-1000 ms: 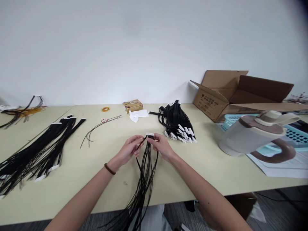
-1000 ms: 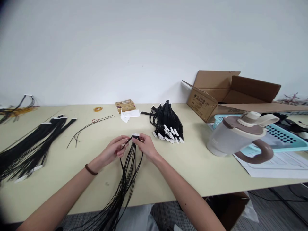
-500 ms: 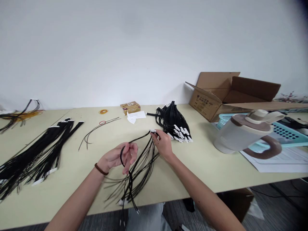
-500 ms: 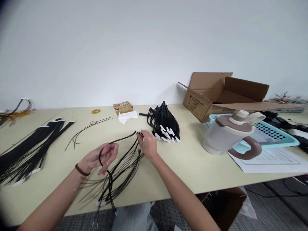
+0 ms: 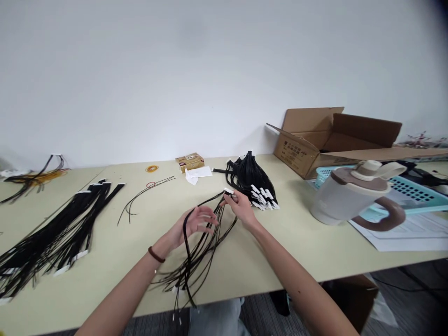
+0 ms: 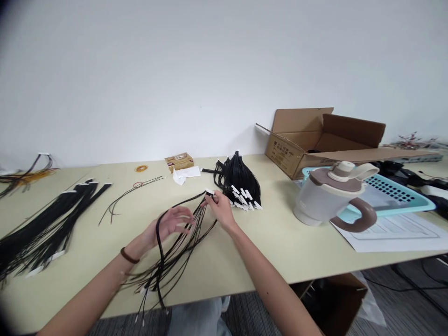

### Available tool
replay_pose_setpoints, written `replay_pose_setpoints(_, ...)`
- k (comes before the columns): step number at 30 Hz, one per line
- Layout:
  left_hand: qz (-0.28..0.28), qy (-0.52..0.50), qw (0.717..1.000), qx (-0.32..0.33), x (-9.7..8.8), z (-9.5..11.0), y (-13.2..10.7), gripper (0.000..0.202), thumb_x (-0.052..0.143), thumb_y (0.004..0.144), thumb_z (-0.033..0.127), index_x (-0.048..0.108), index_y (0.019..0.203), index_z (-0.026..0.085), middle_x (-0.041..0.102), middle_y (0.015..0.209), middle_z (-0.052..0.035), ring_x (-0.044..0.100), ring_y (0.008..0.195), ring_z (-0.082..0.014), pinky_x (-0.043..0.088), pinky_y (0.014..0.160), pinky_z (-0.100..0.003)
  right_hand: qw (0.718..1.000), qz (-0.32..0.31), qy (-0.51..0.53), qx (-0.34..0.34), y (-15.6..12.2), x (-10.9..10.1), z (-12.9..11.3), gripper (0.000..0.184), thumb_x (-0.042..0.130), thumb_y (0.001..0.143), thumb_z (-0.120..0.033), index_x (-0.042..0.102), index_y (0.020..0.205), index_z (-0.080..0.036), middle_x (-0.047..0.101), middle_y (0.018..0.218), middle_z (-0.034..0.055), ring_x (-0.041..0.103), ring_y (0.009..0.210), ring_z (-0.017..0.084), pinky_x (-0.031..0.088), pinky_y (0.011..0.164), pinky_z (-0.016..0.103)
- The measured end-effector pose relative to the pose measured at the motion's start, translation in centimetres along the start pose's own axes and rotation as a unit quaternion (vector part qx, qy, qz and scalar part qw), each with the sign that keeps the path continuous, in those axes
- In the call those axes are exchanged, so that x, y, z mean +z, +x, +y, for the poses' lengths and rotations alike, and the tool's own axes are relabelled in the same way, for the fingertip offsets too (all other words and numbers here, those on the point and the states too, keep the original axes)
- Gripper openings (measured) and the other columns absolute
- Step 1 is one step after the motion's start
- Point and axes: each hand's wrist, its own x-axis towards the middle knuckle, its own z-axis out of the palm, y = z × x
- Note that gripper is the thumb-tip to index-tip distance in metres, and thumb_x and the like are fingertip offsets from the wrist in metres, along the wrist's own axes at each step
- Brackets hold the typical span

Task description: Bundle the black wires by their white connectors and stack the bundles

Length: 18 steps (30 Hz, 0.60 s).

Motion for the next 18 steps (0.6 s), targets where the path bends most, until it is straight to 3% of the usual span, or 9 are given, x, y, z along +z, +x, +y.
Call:
replay_pose_setpoints(2,0.135,0.113,0.982,0.074,-0.1,-0.5,0.2,0.033,0.057,0.076,0.036,0.054,0.103,0.018,0.056,0.111,-0.0110,0.050,0.107,-0.0248,0.040,0.090,-0.041,0.995,-0.053,0.076,0.026,-0.3,0.2,-0.4,0.032,0.046,0.079,-0.050,0.049,0.083,-0.018,0.064,0.063,0.0010,0.024,0.039,0.006,0.020,0.040,0.021)
replay_pose_setpoints(3,0.174,0.154,0.969,0.082,-0.1,-0.6,0.3,0.037,0.062,0.073,0.032,0.052,0.106,0.019,0.054,0.114,-0.0103,0.048,0.110,-0.0241,0.037,0.093,-0.040,0.988,-0.084,0.124,0.040,-0.5,0.4,-0.6,0.033,0.048,0.078,-0.050,0.049,0.085,-0.018,0.065,0.065,0.0012,0.021,0.039,0.005,0.018,0.039,0.021)
replay_pose_setpoints(4,0.185,0.177,0.964,0.076,0.0,-0.8,0.3,0.040,0.064,0.071,0.030,0.051,0.107,0.020,0.053,0.117,-0.0100,0.046,0.112,-0.0237,0.035,0.095,-0.039,0.978,-0.113,0.169,0.050,-0.7,0.6,-0.9,0.034,0.050,0.077,-0.050,0.049,0.086,-0.018,0.065,0.067,0.0014,0.020,0.040,0.005,0.017,0.039,0.021)
replay_pose_setpoints(6,0.135,0.185,0.972,0.047,0.4,-1.0,0.3,0.041,0.062,0.072,0.029,0.051,0.110,0.021,0.054,0.116,-0.0093,0.048,0.110,-0.0225,0.036,0.094,-0.037,0.959,-0.157,0.229,0.054,-1.1,1.0,-1.3,0.033,0.053,0.076,-0.049,0.049,0.084,-0.018,0.066,0.072,0.0021,0.021,0.040,0.003,0.017,0.040,0.021)
replay_pose_setpoints(9,0.048,0.174,0.984,0.005,1.2,-1.4,0.4,0.037,0.057,0.076,0.032,0.050,0.111,0.021,0.060,0.092,-0.0056,0.057,0.082,-0.0177,0.045,0.077,-0.032,0.940,-0.185,0.279,0.062,-1.5,1.2,-1.8,0.031,0.057,0.075,-0.046,0.049,0.080,-0.017,0.064,0.079,0.0015,0.027,0.042,0.002,0.019,0.042,0.020)
replay_pose_setpoints(11,0.074,0.161,0.984,-0.004,1.3,-1.8,0.5,0.029,0.053,0.078,0.038,0.051,0.099,0.018,0.054,0.073,-0.0008,0.054,0.060,-0.0131,0.045,0.060,-0.029,0.932,-0.168,0.309,0.086,-1.7,1.4,-1.9,0.033,0.062,0.071,-0.043,0.050,0.089,-0.018,0.060,0.076,-0.0021,0.029,0.042,0.001,0.019,0.042,0.020)
replay_pose_setpoints(14,0.155,0.131,0.979,0.021,0.7,-1.9,0.8,0.028,0.046,0.080,0.046,0.042,0.078,0.019,0.042,0.063,0.0042,0.041,0.044,-0.0068,0.040,0.045,-0.025,0.924,-0.152,0.320,0.145,-2.8,2.1,-2.2,0.046,0.067,0.067,-0.041,0.049,0.103,-0.020,0.052,0.066,-0.0068,0.034,0.044,0.002,0.022,0.043,0.018)
replay_pose_setpoints(16,0.218,0.079,0.971,0.052,-0.1,-1.7,0.9,0.030,0.043,0.081,0.049,0.035,0.075,0.020,0.037,0.061,0.0059,0.033,0.041,-0.0044,0.035,0.041,-0.022,0.910,-0.194,0.312,0.194,-4.4,2.6,-2.7,0.046,0.066,0.068,-0.040,0.050,0.105,-0.019,0.050,0.063,-0.0068,0.041,0.048,0.004,0.029,0.046,0.018)
replay_pose_setpoints(18,0.227,0.052,0.971,0.046,-1.0,-1.3,0.9,0.032,0.035,0.084,0.051,0.031,0.075,0.021,0.033,0.059,0.0060,0.030,0.042,-0.0043,0.031,0.041,-0.020,0.878,-0.259,0.320,0.244,-6.4,2.8,-3.4,0.047,0.065,0.070,-0.039,0.049,0.110,-0.020,0.053,0.066,-0.0050,0.046,0.052,0.005,0.034,0.049,0.018)
